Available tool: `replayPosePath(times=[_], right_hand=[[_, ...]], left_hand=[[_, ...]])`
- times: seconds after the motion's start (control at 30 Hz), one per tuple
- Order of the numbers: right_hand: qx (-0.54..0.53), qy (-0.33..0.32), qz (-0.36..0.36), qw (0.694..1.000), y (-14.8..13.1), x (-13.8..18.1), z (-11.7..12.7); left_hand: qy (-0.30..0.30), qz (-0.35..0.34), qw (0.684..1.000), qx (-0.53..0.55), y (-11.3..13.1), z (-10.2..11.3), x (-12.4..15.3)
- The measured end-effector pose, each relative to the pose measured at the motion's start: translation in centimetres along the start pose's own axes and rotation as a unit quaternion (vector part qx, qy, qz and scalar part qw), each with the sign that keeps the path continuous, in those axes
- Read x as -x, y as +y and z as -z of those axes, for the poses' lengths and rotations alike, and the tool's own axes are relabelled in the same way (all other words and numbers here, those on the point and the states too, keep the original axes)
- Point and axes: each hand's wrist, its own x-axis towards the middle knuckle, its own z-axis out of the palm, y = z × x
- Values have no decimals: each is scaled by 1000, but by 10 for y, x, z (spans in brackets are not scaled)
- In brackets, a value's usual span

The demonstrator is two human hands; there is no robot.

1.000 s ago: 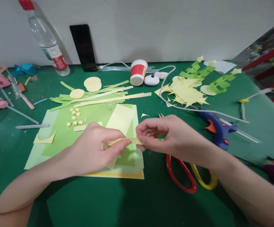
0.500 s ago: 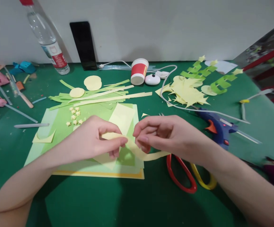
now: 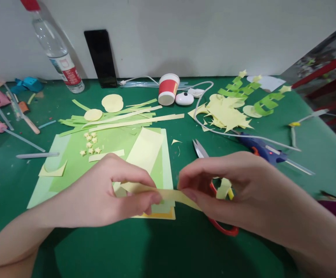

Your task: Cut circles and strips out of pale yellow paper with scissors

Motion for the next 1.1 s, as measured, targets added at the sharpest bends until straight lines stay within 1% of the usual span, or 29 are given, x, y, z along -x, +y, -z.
replayPosePath(times=[0.1, 0.17, 0.3, 0.33, 0.4, 0.43, 0.47, 0.5, 0.53, 0.6, 0.63, 0.7, 0.77, 0.83, 0.87, 1.0, 1.1], right_hand=[[56, 9, 2, 998, -2, 4, 5], [45, -2, -12, 999, -3, 7, 7], [-55, -36, -29, 997, -1, 18, 10], [-88, -42, -23, 995, 1, 23, 12], [-142, -47, 15, 989, 5, 31, 15], [-155, -35, 40, 986, 6, 34, 18], [-153, -28, 56, 986, 7, 35, 20], [-131, -27, 53, 990, 7, 34, 23], [-105, -16, 52, 993, 7, 31, 25], [-17, -27, 18, 999, 8, 18, 30], [21, -19, 10, 1000, 10, 10, 33], [76, -41, -20, 996, 15, -6, 36], [87, -86, -39, 992, 22, -17, 37], [72, -120, -48, 989, 27, -22, 37], [65, -123, -49, 989, 28, -23, 36], [54, -93, -44, 993, 29, -22, 34], [34, -75, -38, 996, 26, -22, 32]], left_hand=[[-19, -11, 1000, 19, 4, -2, -1], [-16, -11, 999, 45, 6, -2, -2], [21, -12, 994, 104, 6, 1, -1], [30, -10, 992, 119, 6, 2, 0], [55, -1, 989, 140, 4, 5, 2], [73, 1, 986, 148, 3, 6, 3], [92, 2, 984, 152, 2, 7, 3], [103, 3, 983, 149, 0, 9, 3], [102, 5, 985, 139, -1, 10, 3], [80, 16, 992, 100, -5, 13, -1], [70, 23, 995, 70, -7, 14, -3], [74, 42, 996, 13, -12, 15, -7], [92, 63, 994, -14, -16, 15, -11], [91, 80, 993, 12, -20, 15, -12], [87, 84, 992, 44, -22, 16, -12], [67, 89, 978, 178, -28, 18, -13], [61, 88, 976, 190, -28, 14, -18]])
